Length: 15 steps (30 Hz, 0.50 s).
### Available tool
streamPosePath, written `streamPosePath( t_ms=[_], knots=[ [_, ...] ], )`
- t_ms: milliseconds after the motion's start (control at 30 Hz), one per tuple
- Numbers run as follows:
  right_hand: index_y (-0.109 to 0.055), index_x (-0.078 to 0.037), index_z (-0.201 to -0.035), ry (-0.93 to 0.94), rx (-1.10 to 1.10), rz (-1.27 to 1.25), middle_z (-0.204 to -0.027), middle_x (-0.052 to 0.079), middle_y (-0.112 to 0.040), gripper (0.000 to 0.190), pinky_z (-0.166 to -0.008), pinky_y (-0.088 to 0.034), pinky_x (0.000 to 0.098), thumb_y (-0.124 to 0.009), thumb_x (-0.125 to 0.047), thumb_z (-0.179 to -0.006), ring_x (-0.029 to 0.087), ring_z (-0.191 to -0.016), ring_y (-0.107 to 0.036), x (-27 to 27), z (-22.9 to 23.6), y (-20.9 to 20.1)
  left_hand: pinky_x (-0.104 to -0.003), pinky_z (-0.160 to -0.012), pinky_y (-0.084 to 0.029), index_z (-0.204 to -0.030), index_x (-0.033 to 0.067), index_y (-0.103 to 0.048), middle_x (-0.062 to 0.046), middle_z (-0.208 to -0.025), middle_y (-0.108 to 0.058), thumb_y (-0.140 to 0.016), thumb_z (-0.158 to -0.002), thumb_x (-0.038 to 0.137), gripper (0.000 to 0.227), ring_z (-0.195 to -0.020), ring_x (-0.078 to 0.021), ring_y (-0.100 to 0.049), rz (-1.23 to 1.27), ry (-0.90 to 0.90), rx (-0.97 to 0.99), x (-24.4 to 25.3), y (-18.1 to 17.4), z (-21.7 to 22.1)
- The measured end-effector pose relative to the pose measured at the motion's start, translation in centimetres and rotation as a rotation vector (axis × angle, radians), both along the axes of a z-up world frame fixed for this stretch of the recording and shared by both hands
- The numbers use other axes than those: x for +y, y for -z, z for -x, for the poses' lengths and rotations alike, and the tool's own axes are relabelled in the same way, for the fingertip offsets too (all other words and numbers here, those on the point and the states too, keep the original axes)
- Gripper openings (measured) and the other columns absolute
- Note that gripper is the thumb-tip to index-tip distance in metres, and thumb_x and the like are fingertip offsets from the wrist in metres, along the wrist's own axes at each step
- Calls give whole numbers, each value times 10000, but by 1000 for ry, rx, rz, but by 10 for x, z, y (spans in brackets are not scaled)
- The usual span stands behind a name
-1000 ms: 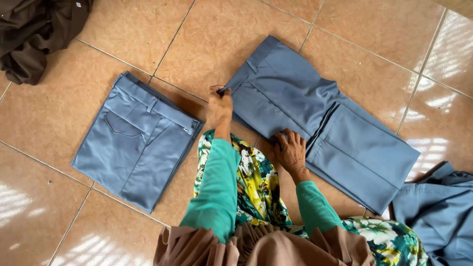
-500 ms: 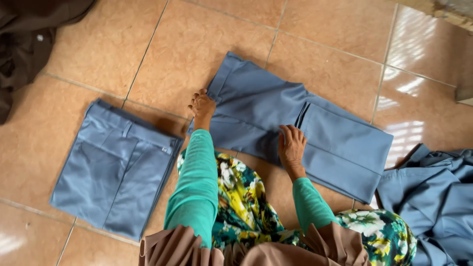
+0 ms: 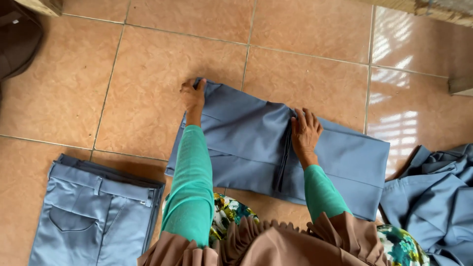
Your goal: Folding a pair of trousers into a neat rectangle on the floor.
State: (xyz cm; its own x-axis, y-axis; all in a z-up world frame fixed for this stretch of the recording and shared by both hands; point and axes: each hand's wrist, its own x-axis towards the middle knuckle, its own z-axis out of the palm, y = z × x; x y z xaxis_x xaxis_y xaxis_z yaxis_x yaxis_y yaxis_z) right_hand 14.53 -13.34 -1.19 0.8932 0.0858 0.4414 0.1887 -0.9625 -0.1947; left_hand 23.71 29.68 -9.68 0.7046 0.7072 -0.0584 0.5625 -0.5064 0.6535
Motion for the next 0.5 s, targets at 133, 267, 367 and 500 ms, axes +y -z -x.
streamPosePath(
  t_ms=[133, 267, 367, 500],
  knots=[
    [-474, -255, -1534, -27, 207, 38, -1599, 31, -430, 437, -1157, -198, 470, -368, -449, -1157, 236, -1492, -322, 11, 10, -7, -571, -1001, -533, -1147, 161, -625, -153, -1135, -677, -568, -931, 725, 607, -1147, -424, -661, 48, -187, -34, 28, 6, 13],
    [-360, -240, -1623, -28, 397, 62, -1689, 99, -304, 554, -1237, -72, 517, -278, -515, -1150, 270, -1578, -177, 18, 14, -17, -520, -843, -604, -1007, 241, -619, -46, -950, -725, -597, -887, 779, 552, -969, -338, -739, -34, -321, 24, 36, -32, 48],
    [-296, -294, -1641, -20, 477, 26, -1717, 74, -212, 592, -1242, -27, 536, -216, -581, -1130, 260, -1591, -108, 18, 11, -21, -547, -1001, -497, -1031, 277, -637, -22, -1070, -696, -524, -906, 803, 553, -1140, -318, -663, 38, -225, 90, 34, -33, 46],
    [-226, -319, -1657, -46, 486, -105, -1735, 29, -107, 589, -1266, -64, 542, -271, -563, -1123, 267, -1591, -85, -5, 17, -12, -651, -1119, -358, -1206, 240, -703, -123, -1355, -570, -549, -820, 903, 783, -1364, -452, -471, 115, -113, 209, 44, -35, 70]
  ],
)
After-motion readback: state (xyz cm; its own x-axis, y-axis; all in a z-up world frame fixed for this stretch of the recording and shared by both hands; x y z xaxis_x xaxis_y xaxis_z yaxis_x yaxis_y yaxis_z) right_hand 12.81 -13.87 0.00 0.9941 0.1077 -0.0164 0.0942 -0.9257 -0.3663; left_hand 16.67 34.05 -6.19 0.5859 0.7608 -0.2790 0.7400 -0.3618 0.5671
